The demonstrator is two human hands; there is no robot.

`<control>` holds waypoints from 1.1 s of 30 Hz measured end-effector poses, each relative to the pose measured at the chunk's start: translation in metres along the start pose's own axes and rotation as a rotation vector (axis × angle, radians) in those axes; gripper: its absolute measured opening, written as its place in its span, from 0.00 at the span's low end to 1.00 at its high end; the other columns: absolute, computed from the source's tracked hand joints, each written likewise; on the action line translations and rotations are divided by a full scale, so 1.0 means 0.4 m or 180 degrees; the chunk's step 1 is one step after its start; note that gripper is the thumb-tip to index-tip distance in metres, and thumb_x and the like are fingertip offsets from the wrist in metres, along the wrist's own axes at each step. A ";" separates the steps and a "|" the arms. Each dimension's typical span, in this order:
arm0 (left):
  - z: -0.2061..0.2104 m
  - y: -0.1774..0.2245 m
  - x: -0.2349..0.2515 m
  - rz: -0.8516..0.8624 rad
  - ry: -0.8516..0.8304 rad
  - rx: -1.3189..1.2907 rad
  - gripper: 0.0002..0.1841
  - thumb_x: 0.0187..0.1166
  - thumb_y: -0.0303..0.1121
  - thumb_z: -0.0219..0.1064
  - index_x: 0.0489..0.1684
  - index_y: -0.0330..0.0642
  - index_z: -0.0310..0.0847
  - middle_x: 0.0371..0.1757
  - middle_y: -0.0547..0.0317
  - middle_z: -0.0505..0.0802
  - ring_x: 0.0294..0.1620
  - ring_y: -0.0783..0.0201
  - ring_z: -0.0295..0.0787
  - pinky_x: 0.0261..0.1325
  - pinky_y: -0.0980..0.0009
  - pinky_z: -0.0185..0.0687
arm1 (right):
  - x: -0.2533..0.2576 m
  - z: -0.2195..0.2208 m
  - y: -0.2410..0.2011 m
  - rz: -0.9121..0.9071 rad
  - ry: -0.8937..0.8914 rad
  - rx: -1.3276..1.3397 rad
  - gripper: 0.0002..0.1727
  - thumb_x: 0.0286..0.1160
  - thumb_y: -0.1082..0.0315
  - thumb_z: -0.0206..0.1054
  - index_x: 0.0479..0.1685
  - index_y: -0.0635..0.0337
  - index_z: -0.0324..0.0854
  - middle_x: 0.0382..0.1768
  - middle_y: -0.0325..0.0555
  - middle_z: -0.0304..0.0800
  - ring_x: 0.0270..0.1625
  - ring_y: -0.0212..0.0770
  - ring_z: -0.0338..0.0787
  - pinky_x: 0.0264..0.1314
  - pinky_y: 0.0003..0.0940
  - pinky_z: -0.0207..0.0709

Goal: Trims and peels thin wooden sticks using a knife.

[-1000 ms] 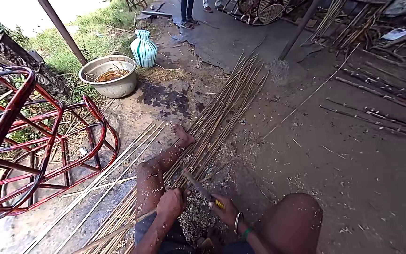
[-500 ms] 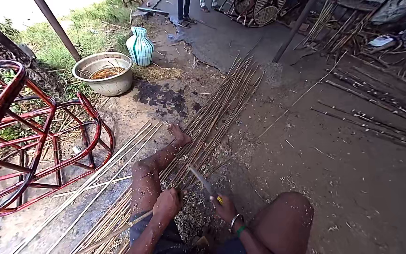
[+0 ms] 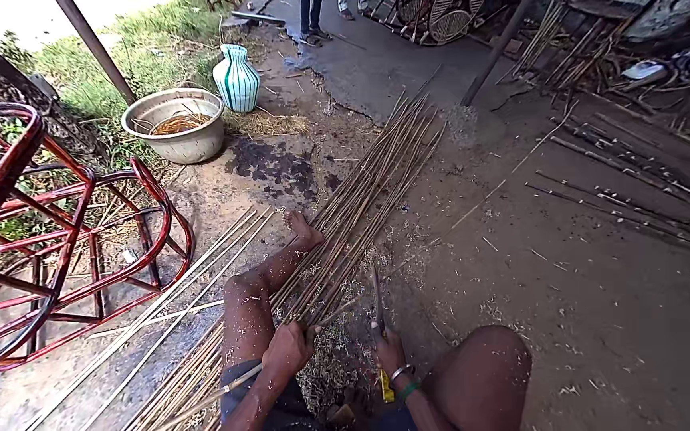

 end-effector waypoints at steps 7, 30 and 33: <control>0.009 -0.005 0.008 0.0120 0.0050 -0.0043 0.30 0.90 0.58 0.50 0.49 0.39 0.88 0.46 0.43 0.93 0.52 0.45 0.92 0.58 0.43 0.84 | 0.003 -0.012 -0.013 -0.0055 -0.0108 -0.0225 0.27 0.89 0.50 0.57 0.57 0.70 0.84 0.37 0.60 0.88 0.40 0.55 0.89 0.50 0.56 0.82; 0.047 -0.045 -0.022 -0.0005 -0.0012 -0.0088 0.29 0.90 0.58 0.49 0.49 0.41 0.88 0.44 0.43 0.93 0.51 0.45 0.92 0.57 0.41 0.84 | -0.034 0.005 -0.003 0.0057 -0.0257 -0.0376 0.27 0.88 0.48 0.58 0.57 0.67 0.84 0.38 0.59 0.88 0.41 0.55 0.89 0.51 0.57 0.82; 0.047 -0.039 -0.037 -0.0093 0.0033 0.0108 0.31 0.90 0.60 0.47 0.52 0.43 0.87 0.48 0.43 0.93 0.55 0.44 0.92 0.58 0.41 0.85 | -0.037 0.009 -0.025 -0.0030 -0.0617 -0.0594 0.27 0.88 0.47 0.57 0.57 0.67 0.83 0.42 0.60 0.89 0.46 0.57 0.90 0.56 0.59 0.80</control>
Point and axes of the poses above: each hand's wrist, its own x-axis towards the middle knuckle, its own z-axis out of the palm, y = z × x, the point moved 3 cm from there along x, towards the middle knuckle
